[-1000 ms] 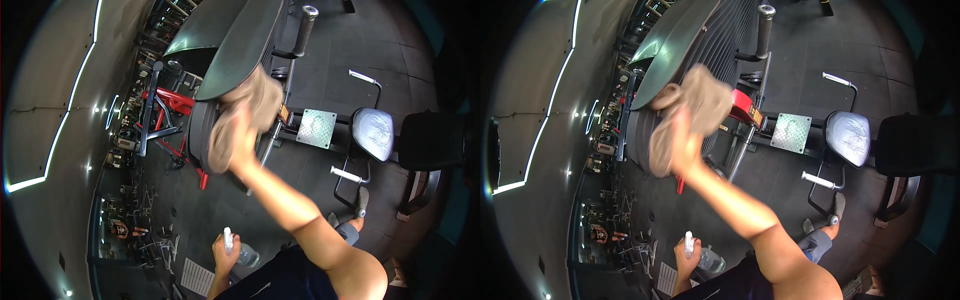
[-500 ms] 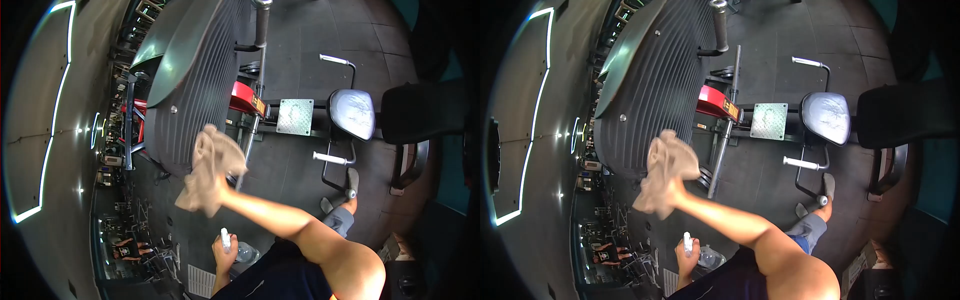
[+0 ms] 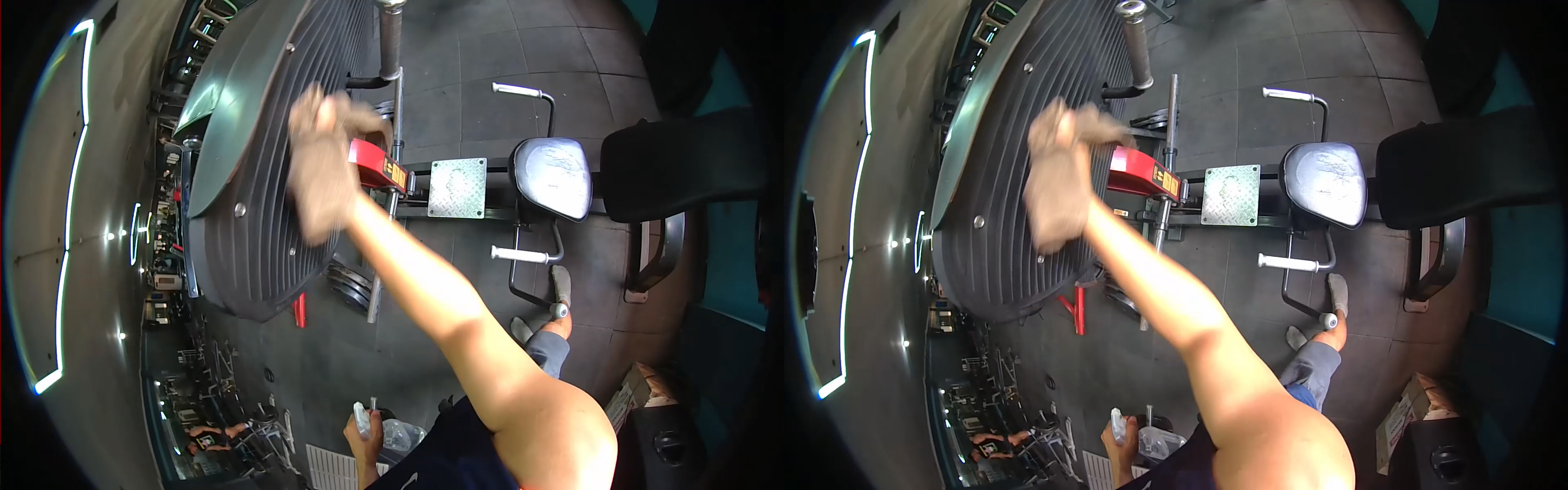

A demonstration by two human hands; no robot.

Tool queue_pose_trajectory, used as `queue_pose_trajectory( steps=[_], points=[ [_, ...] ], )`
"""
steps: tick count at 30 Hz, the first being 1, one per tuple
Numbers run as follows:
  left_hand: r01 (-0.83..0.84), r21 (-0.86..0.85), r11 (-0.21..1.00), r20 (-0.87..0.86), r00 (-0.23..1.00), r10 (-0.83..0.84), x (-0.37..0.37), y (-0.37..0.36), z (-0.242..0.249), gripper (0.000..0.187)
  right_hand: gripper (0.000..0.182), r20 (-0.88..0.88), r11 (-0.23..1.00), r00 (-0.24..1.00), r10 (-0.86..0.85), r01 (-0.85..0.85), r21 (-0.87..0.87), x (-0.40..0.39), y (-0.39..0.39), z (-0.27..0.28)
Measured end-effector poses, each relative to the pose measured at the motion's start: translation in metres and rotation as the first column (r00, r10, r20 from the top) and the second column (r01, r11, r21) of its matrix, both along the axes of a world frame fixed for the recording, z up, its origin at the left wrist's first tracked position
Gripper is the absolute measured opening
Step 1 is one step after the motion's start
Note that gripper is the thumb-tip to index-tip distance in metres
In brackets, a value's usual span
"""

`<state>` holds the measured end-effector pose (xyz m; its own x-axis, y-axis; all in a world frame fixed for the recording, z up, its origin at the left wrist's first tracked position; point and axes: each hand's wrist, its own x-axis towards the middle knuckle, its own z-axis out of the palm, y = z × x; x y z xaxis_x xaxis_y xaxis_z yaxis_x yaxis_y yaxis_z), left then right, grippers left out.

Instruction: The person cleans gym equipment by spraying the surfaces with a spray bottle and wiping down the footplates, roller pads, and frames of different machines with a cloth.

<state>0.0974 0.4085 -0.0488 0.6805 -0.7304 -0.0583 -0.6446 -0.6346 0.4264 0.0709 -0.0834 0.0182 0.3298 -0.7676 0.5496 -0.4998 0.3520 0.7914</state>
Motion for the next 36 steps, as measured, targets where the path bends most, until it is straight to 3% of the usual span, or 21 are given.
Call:
queue_pose_trajectory(
  steps=[1,2,3,4,6,7,10,12,15,17,20,21,25,26,27,28,29,31,33,34,36],
  points=[
    [-0.054,0.024,0.998,-0.043,0.998,0.055,0.000,0.004,-0.002,0.029,0.040,0.067,0.989,0.988,0.137,-0.140,0.044,-0.005,-0.043,0.004],
    [-0.109,0.051,0.993,-0.079,0.990,0.112,0.001,0.011,-0.002,0.030,0.036,-0.648,0.940,0.687,-0.328,0.307,-0.151,0.005,-0.056,-0.002],
    [-0.070,0.052,0.996,-0.069,0.995,0.073,0.008,0.017,-0.006,0.031,0.033,-0.875,0.840,-0.169,-0.454,0.245,-0.484,0.015,-0.068,-0.007],
    [-0.017,0.060,0.998,-0.025,1.000,0.018,0.006,0.011,-0.004,0.029,0.028,-0.622,0.748,-0.691,-0.369,0.177,-0.639,0.008,-0.033,0.002],
    [-0.015,0.050,0.999,-0.068,0.997,0.018,0.001,-0.001,-0.006,0.026,0.023,-0.787,0.494,-0.180,-0.590,0.691,-0.528,-0.004,0.003,0.024],
    [-0.005,0.057,0.998,-0.064,0.998,0.009,-0.002,-0.010,-0.005,0.025,0.021,-0.646,0.404,0.068,-0.760,0.828,-0.389,-0.009,0.021,0.035],
    [0.043,0.039,0.998,-0.022,0.999,-0.042,-0.015,-0.036,0.003,0.022,0.033,-0.595,0.339,-0.685,-0.420,0.490,-0.803,-0.023,-0.014,0.036],
    [0.145,-0.017,0.989,0.038,0.989,-0.144,-0.023,-0.058,0.011,0.022,0.033,-0.440,0.419,-0.855,-0.275,0.305,-0.855,-0.032,-0.050,0.039],
    [0.224,-0.046,0.974,0.033,0.974,-0.222,-0.040,-0.106,0.029,0.017,0.033,-0.385,0.525,-0.891,-0.241,0.214,-0.824,-0.045,-0.090,0.042],
    [0.342,-0.100,0.934,0.080,0.939,-0.335,-0.041,-0.139,0.032,0.015,0.033,-0.362,0.471,-0.914,-0.184,0.241,-0.849,-0.024,-0.041,0.037],
    [0.312,-0.138,0.940,0.075,0.950,-0.304,-0.061,-0.185,0.042,0.015,0.033,-0.324,0.392,-0.932,-0.162,0.240,-0.888,-0.011,-0.010,0.028],
    [0.235,-0.101,0.967,0.021,0.972,-0.234,-0.071,-0.198,0.049,0.010,0.033,-0.293,0.394,-0.945,-0.147,0.216,-0.893,-0.014,-0.035,0.023],
    [0.378,-0.139,0.915,0.138,0.923,-0.360,-0.089,-0.240,0.058,0.009,0.033,-0.244,0.441,-0.946,-0.212,0.130,-0.888,-0.035,-0.169,0.028],
    [0.397,-0.127,0.909,0.144,0.914,-0.380,-0.095,-0.258,0.068,0.008,0.033,-0.212,0.307,-0.925,-0.315,0.112,-0.945,-0.034,-0.188,0.027],
    [0.416,-0.109,0.903,0.149,0.905,-0.399,-0.104,-0.277,0.079,0.008,0.033,-0.106,-0.043,-0.862,-0.497,0.146,-0.988,-0.027,-0.203,0.021],
    [0.496,-0.130,0.859,0.226,0.858,-0.461,-0.115,-0.302,0.092,0.007,0.033,0.224,-0.552,-0.687,-0.691,0.302,-0.777,-0.019,-0.224,0.020],
    [0.549,-0.149,0.823,0.265,0.824,-0.501,-0.125,-0.326,0.106,0.012,0.037,-0.117,0.013,-0.878,-0.464,0.125,-0.992,-0.002,-0.162,0.006],
    [0.656,-0.158,0.738,0.452,0.712,-0.537,-0.139,-0.379,0.126,0.011,0.043,-0.197,0.548,-0.980,-0.037,0.145,-0.824,0.012,-0.098,-0.032],
    [0.666,-0.107,0.738,0.509,0.674,-0.535,-0.150,-0.430,0.139,0.010,0.046,-0.464,0.670,-0.837,-0.291,0.169,-0.723,0.008,-0.089,-0.060],
    [0.656,-0.097,0.749,0.535,0.669,-0.516,-0.149,-0.446,0.139,0.009,0.046,-0.705,0.819,-0.553,-0.443,0.071,-0.570,0.008,-0.091,-0.065],
    [0.642,-0.234,0.730,0.499,0.724,-0.476,-0.146,-0.466,0.147,0.009,0.039,-0.847,0.840,-0.227,-0.481,0.159,-0.519,0.002,-0.085,-0.078]
  ],
)
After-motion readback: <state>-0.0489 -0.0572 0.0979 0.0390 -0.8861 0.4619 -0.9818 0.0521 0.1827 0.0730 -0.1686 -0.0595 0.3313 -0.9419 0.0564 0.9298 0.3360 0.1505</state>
